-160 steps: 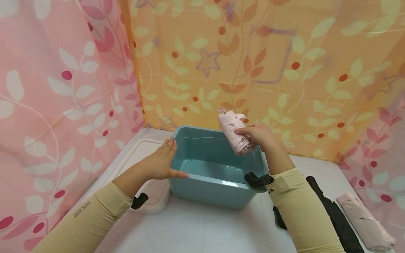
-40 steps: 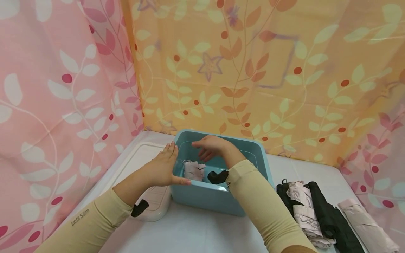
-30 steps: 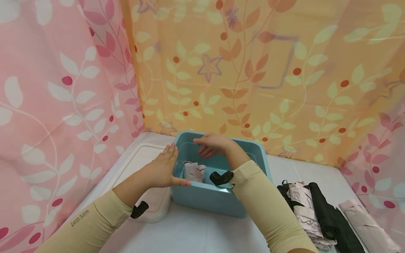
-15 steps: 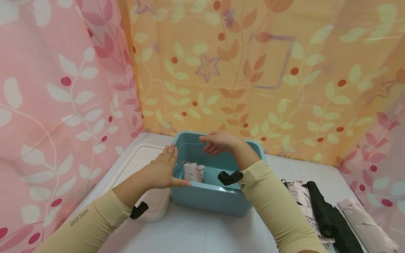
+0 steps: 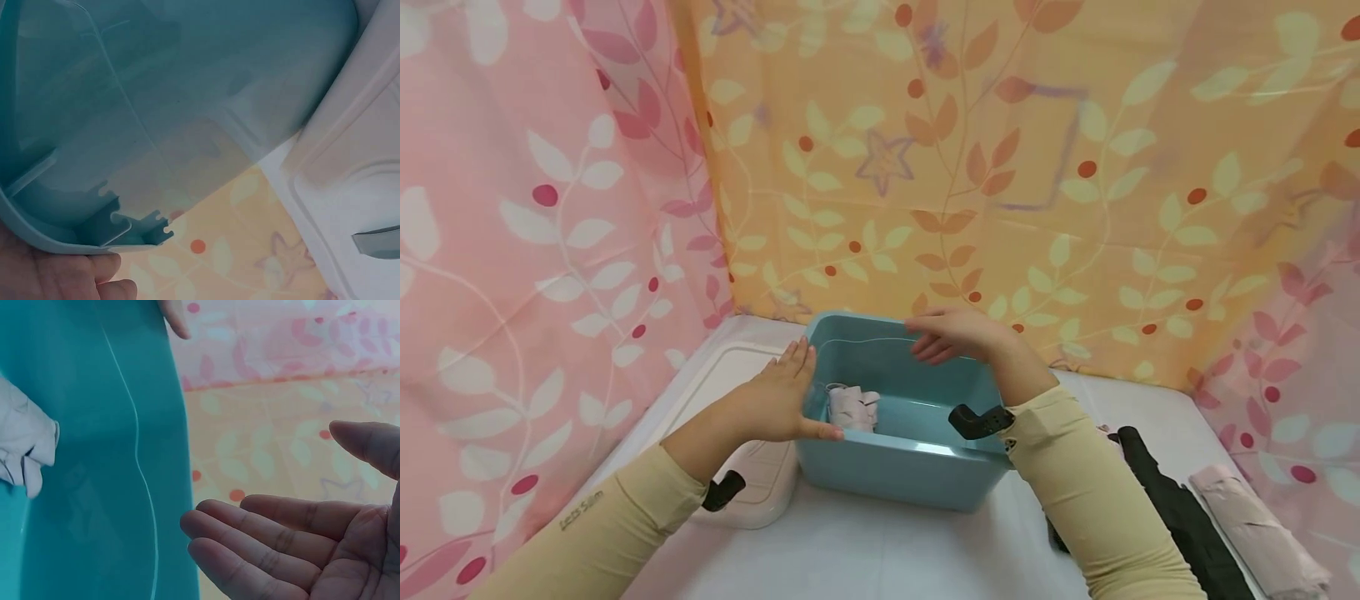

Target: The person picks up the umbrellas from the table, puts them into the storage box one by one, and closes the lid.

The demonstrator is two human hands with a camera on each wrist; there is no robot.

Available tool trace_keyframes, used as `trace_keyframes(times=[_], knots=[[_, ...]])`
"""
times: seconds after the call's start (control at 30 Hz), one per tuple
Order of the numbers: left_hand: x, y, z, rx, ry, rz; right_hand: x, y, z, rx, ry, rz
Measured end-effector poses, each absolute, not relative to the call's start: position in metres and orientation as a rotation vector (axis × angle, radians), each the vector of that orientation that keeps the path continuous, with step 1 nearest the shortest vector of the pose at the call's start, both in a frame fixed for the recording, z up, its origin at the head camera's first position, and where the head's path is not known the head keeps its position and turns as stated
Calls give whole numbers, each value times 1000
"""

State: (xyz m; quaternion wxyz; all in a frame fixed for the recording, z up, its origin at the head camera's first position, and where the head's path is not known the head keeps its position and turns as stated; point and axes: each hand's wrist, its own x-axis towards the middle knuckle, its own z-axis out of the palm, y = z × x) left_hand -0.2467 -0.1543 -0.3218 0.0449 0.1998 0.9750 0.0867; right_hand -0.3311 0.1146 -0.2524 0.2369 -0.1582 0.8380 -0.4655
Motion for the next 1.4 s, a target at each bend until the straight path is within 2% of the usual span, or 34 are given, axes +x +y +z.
trace_keyframes(times=[0.23, 0.7, 1.4], knots=[[-246, -154, -320, 599, 2969, 277, -326, 138, -244, -484, 2319, -1292], [-249, -156, -321, 617, 2958, 289, -310, 213, -221, -449, 2403, -1369], [-248, -158, -320, 619, 2960, 324, -281, 349, -239, -242, 2546, -1339]])
